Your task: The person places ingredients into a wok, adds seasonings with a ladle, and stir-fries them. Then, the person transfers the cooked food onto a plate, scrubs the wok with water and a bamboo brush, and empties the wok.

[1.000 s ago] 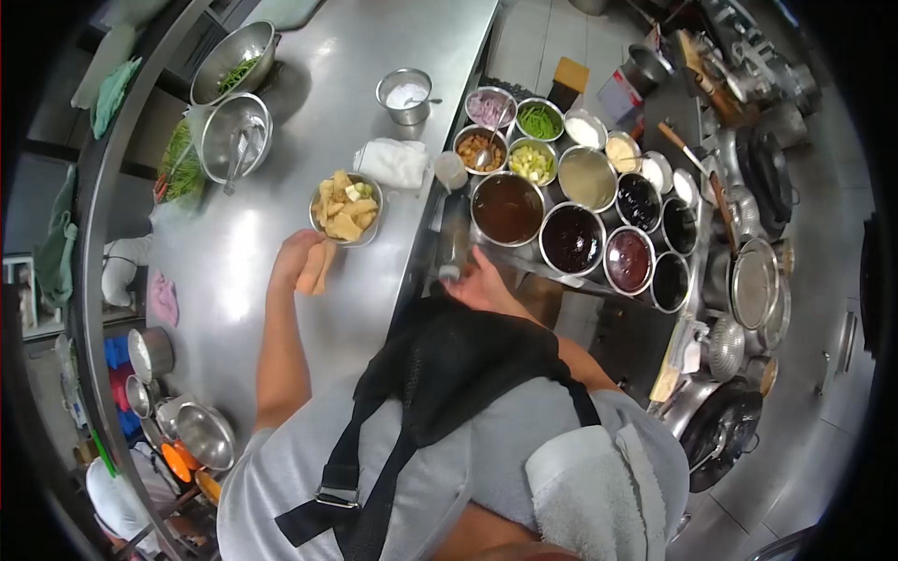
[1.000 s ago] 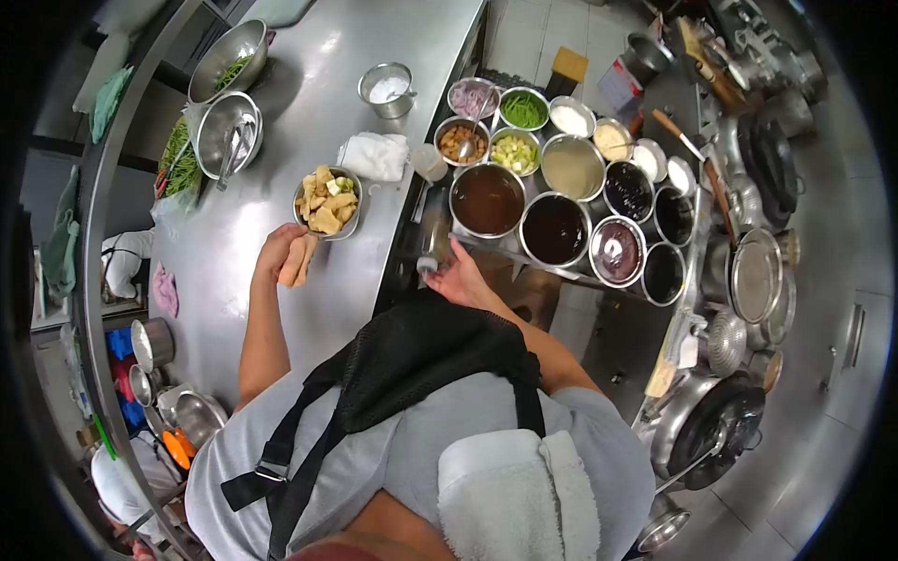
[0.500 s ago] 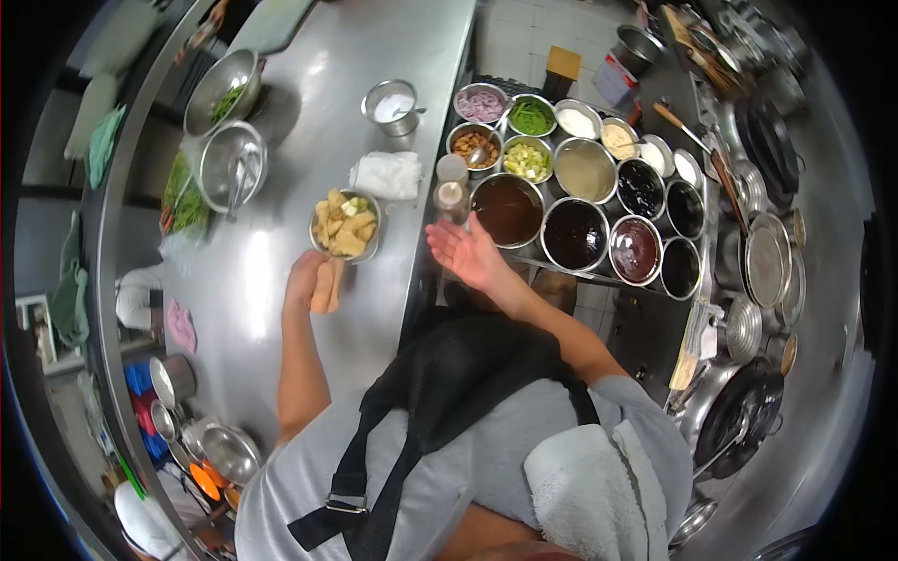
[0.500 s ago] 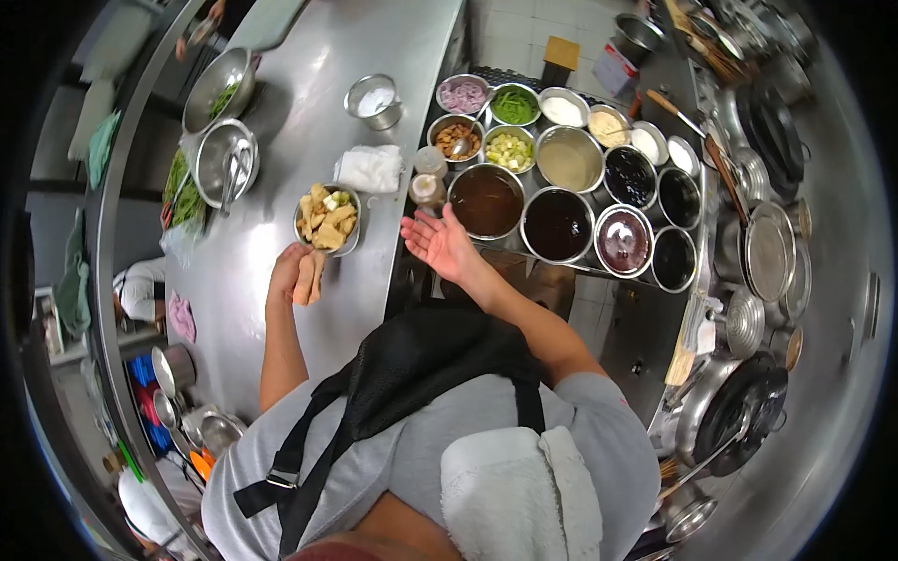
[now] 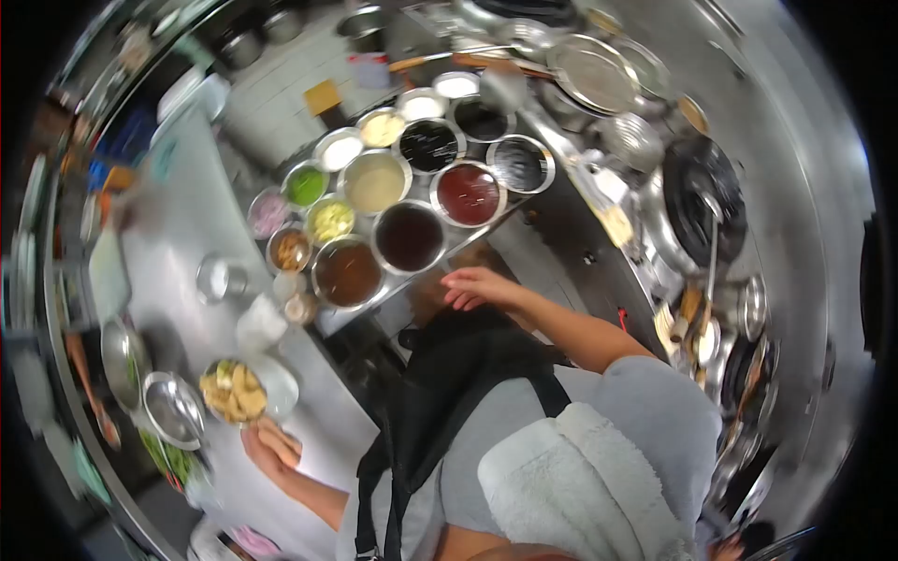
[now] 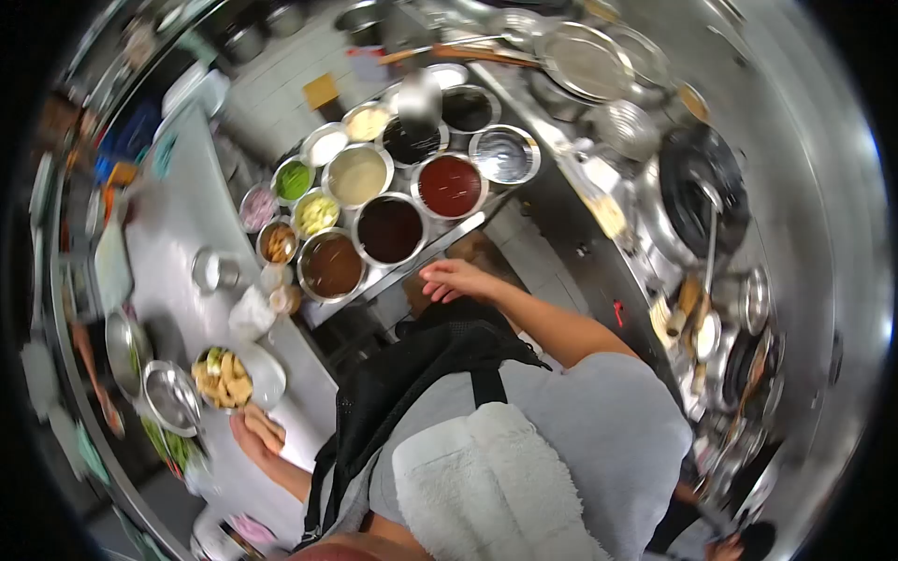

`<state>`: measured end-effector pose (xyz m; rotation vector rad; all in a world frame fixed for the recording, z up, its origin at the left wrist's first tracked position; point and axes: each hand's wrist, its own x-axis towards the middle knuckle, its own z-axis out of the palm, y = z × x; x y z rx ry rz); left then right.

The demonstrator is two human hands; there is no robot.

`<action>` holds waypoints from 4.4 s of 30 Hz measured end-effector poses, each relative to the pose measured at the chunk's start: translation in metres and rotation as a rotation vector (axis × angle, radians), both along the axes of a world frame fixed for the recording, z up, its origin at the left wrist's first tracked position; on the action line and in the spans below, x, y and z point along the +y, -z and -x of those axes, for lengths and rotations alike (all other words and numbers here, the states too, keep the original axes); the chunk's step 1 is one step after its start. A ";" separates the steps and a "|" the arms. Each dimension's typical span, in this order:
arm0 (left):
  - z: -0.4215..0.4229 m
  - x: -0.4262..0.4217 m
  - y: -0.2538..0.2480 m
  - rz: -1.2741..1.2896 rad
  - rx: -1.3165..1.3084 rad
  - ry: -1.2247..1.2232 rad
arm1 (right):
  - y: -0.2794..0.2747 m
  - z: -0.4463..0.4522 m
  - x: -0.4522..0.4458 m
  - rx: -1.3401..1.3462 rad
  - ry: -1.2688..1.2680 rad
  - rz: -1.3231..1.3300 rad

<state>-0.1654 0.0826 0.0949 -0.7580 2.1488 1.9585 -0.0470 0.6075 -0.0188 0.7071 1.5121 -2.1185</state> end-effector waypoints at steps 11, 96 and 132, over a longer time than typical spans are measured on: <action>0.010 0.133 0.000 0.044 0.268 0.355 | -0.065 -0.189 0.257 0.132 0.736 -0.502; -0.206 0.098 0.169 -0.712 0.177 -0.535 | -0.063 -0.190 0.204 0.210 -0.040 -0.572; -0.140 0.179 0.074 -1.188 -0.062 0.457 | -0.158 -0.168 0.137 -0.194 0.277 0.404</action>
